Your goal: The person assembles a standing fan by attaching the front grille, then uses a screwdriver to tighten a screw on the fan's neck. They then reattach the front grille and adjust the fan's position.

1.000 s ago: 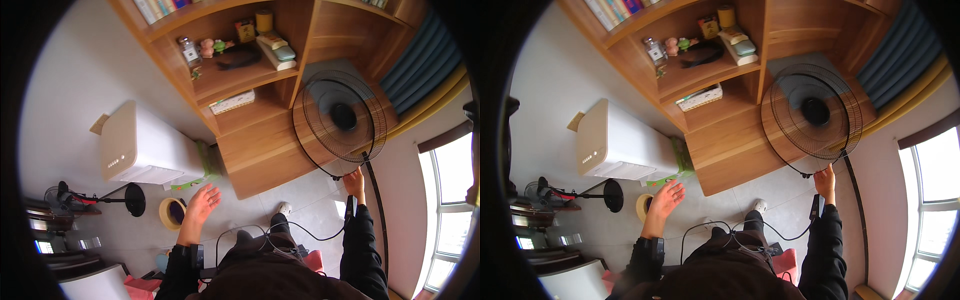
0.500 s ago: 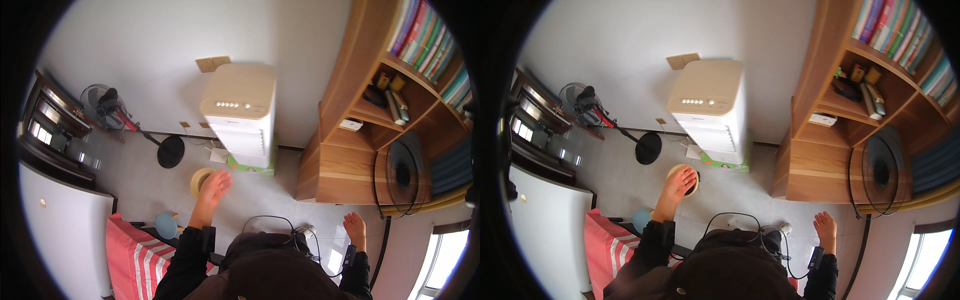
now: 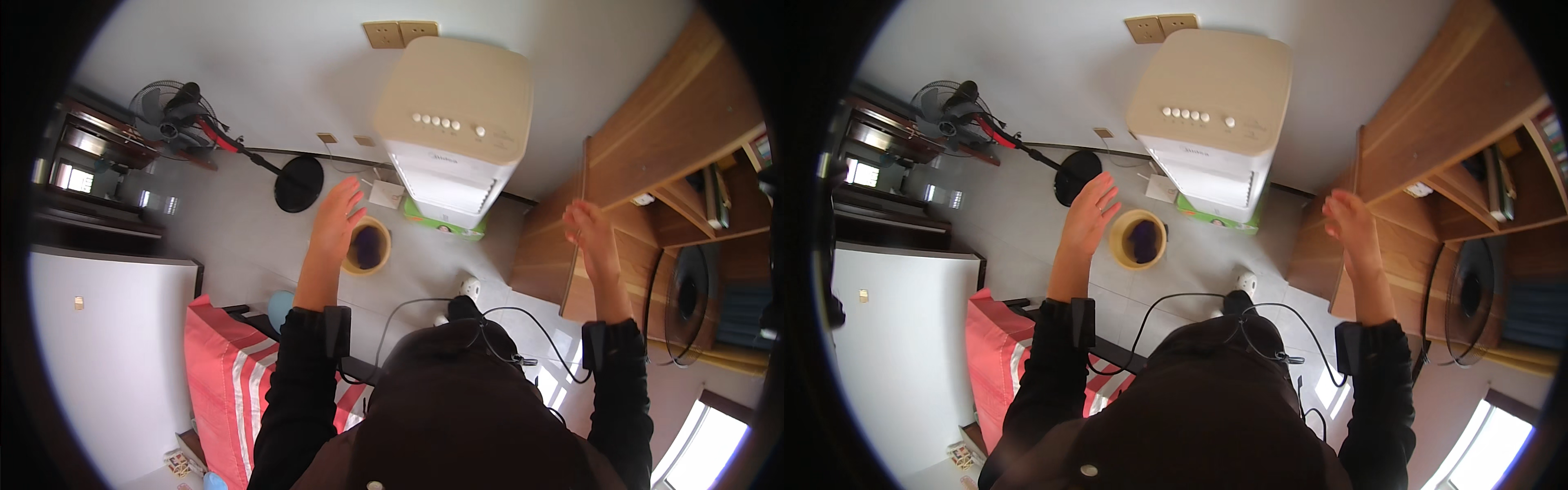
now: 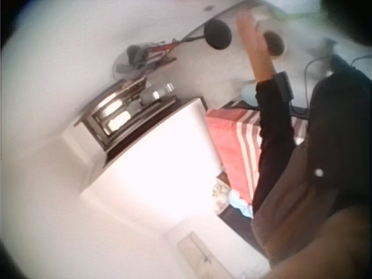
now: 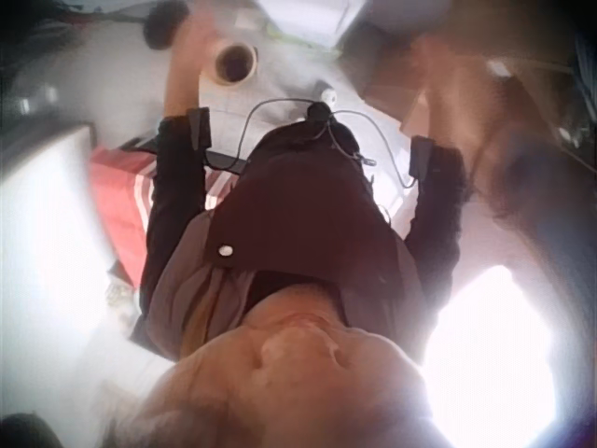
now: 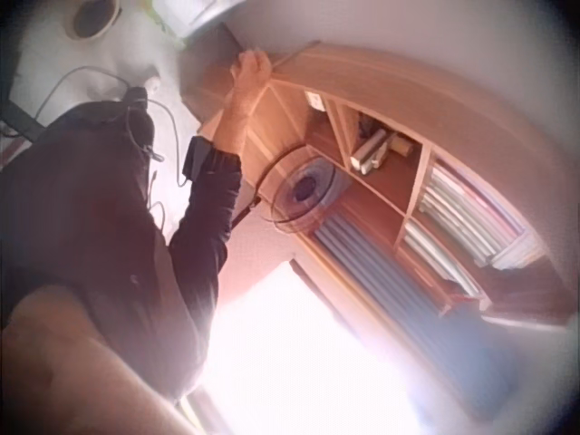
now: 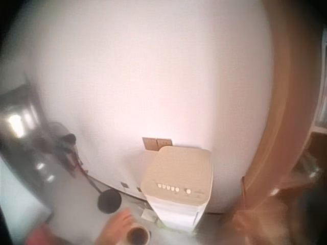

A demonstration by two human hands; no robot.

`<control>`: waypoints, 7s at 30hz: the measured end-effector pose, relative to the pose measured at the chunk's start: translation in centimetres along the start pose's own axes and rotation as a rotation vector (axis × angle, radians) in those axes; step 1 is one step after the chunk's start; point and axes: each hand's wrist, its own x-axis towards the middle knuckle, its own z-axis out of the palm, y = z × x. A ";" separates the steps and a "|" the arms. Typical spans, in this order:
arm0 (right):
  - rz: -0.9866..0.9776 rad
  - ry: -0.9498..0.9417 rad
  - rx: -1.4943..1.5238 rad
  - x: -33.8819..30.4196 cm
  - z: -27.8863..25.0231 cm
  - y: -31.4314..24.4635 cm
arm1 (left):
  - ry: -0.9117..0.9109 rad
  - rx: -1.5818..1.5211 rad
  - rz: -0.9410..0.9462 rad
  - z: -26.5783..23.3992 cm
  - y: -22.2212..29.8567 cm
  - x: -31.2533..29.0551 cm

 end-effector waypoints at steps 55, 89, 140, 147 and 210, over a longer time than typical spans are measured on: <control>0.200 -0.462 -0.725 20.9 44.5 48.7 | 0.672 -0.587 -0.731 -39.4 -33.1 5.2; 0.437 -0.757 -1.540 25.4 34.6 63.8 | 0.616 -0.735 -0.842 -38.0 -49.9 11.4; 0.203 1.289 0.559 -37.7 -32.5 23.6 | -1.612 0.875 0.726 56.0 -33.1 -23.7; 0.196 1.401 0.528 -29.1 -45.8 23.7 | -1.670 1.034 0.909 61.4 -40.4 -26.0; -0.459 0.583 -0.550 -38.3 -57.7 13.6 | -1.383 0.975 1.148 73.6 -22.2 -35.5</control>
